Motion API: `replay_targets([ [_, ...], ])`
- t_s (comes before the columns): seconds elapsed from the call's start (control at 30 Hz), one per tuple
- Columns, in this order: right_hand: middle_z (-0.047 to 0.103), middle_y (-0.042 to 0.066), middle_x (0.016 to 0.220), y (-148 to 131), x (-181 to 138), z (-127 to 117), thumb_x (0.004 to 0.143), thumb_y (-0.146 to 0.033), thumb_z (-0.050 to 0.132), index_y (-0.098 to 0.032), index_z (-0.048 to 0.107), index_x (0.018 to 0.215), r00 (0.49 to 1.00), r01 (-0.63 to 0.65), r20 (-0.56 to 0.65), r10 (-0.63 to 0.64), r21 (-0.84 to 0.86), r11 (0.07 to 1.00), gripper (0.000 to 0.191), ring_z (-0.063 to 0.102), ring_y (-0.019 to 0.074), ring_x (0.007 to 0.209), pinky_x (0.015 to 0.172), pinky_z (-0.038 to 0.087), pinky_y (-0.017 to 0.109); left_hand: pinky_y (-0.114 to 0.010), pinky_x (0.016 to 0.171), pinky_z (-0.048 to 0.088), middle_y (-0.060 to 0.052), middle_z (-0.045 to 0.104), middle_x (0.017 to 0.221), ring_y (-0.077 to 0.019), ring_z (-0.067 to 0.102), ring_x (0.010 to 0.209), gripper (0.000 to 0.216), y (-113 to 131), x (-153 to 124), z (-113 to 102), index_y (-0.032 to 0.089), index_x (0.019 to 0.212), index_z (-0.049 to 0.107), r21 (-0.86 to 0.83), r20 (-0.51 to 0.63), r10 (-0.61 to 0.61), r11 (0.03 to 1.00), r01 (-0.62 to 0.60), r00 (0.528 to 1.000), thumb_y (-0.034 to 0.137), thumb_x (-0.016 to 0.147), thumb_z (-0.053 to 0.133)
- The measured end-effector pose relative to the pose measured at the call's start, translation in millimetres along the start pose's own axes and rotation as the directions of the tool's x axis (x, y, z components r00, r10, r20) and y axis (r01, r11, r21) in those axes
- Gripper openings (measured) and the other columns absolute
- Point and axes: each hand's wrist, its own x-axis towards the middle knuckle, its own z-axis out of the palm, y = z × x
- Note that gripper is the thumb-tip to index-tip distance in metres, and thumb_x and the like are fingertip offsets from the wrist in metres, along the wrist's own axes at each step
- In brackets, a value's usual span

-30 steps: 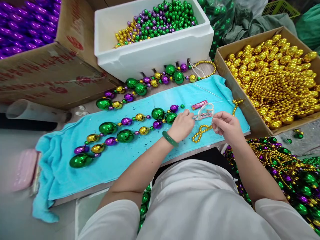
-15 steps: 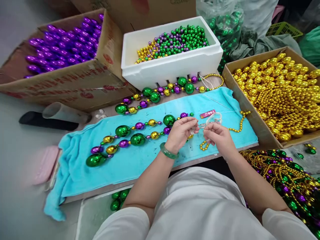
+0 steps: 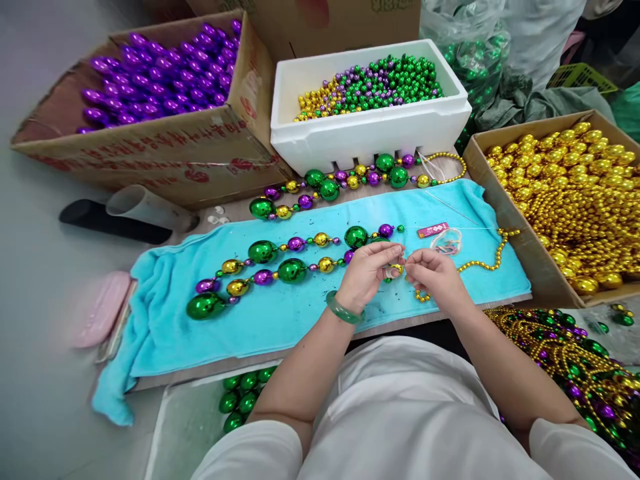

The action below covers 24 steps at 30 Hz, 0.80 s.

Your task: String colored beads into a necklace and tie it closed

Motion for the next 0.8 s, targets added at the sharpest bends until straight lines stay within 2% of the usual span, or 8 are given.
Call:
replay_targets([
  [0.17, 0.055, -0.003, 0.053, 8, 1, 1, 0.067, -0.033, 0.065, -0.018, 0.057, 0.066, 0.999, 0.047, 0.02, -0.046, -0.081, 0.996, 0.017, 0.044, 0.0079, 0.045, 0.044, 0.035, 0.022, -0.021, 0.05, 0.042, -0.003, 0.065, 0.072, -0.0111, 0.059, 0.065, 0.025, 1, -1, -4, 0.012, 0.075, 0.069, 0.023, 0.04, 0.001, 1.0, -0.002, 0.999, 0.027, 0.06, 0.081],
  [0.23, 0.059, -0.001, 0.061, 5, 2, -2, 0.069, -0.032, 0.065, -0.018, 0.06, 0.069, 0.991, 0.135, 0.001, -0.137, -0.162, 0.978, 0.015, 0.047, 0.0089, 0.051, 0.049, 0.038, 0.023, -0.021, 0.052, 0.043, -0.004, 0.065, 0.072, -0.0113, 0.059, 0.066, 0.023, 3, -2, -5, 0.012, 0.075, 0.07, 0.056, 0.053, 0.025, 0.998, -0.028, 0.998, 0.028, 0.062, 0.08],
  [0.37, 0.066, 0.003, 0.083, -9, 4, -13, 0.071, -0.031, 0.068, -0.019, 0.067, 0.08, 0.932, 0.323, -0.063, -0.357, -0.303, 0.897, 0.015, 0.054, 0.0124, 0.069, 0.064, 0.045, 0.028, -0.023, 0.058, 0.045, -0.005, 0.068, 0.077, -0.0119, 0.058, 0.069, 0.022, 6, -6, -4, 0.014, 0.077, 0.072, 0.248, 0.079, 0.127, 0.958, -0.143, 0.989, 0.032, 0.067, 0.076],
  [0.5, 0.066, 0.003, 0.082, -22, 7, -20, 0.071, -0.033, 0.07, -0.02, 0.069, 0.083, 0.939, 0.335, 0.028, -0.343, -0.304, 0.892, 0.018, 0.057, 0.0149, 0.074, 0.069, 0.046, 0.031, -0.023, 0.059, 0.042, -0.002, 0.066, 0.069, -0.0094, 0.053, 0.062, 0.021, 8, -10, 1, 0.014, 0.078, 0.072, 0.409, 0.112, 0.184, 0.887, -0.214, 0.976, 0.033, 0.069, 0.074],
  [0.6, 0.064, 0.002, 0.076, -25, 8, -20, 0.074, -0.029, 0.068, -0.02, 0.068, 0.074, 0.916, 0.392, 0.062, -0.396, -0.349, 0.851, 0.009, 0.056, 0.0157, 0.075, 0.07, 0.046, 0.032, -0.023, 0.058, 0.042, -0.002, 0.067, 0.07, -0.0108, 0.055, 0.063, 0.021, 9, -11, 6, 0.014, 0.077, 0.071, 0.43, 0.15, 0.16, 0.878, -0.21, 0.976, 0.034, 0.07, 0.073],
  [0.67, 0.062, 0.002, 0.071, -25, 7, -20, 0.076, -0.025, 0.065, -0.021, 0.065, 0.068, 0.886, 0.448, 0.072, -0.458, -0.388, 0.805, 0.01, 0.056, 0.0163, 0.076, 0.072, 0.046, 0.033, -0.024, 0.057, 0.043, -0.004, 0.068, 0.073, -0.013, 0.058, 0.066, 0.022, 10, -11, 7, 0.014, 0.078, 0.071, 0.428, 0.184, 0.118, 0.884, -0.187, 0.976, 0.035, 0.072, 0.071],
  [0.8, 0.059, 0.002, 0.076, -31, 3, -23, 0.078, -0.021, 0.061, -0.02, 0.061, 0.069, 0.825, 0.521, 0.018, -0.565, -0.413, 0.747, 0.009, 0.056, 0.0167, 0.081, 0.074, 0.045, 0.033, -0.024, 0.057, 0.041, -0.004, 0.068, 0.068, -0.0127, 0.058, 0.064, 0.022, 9, -7, 4, 0.014, 0.079, 0.073, 0.441, 0.224, 0.051, 0.885, -0.148, 0.973, 0.035, 0.072, 0.071],
])
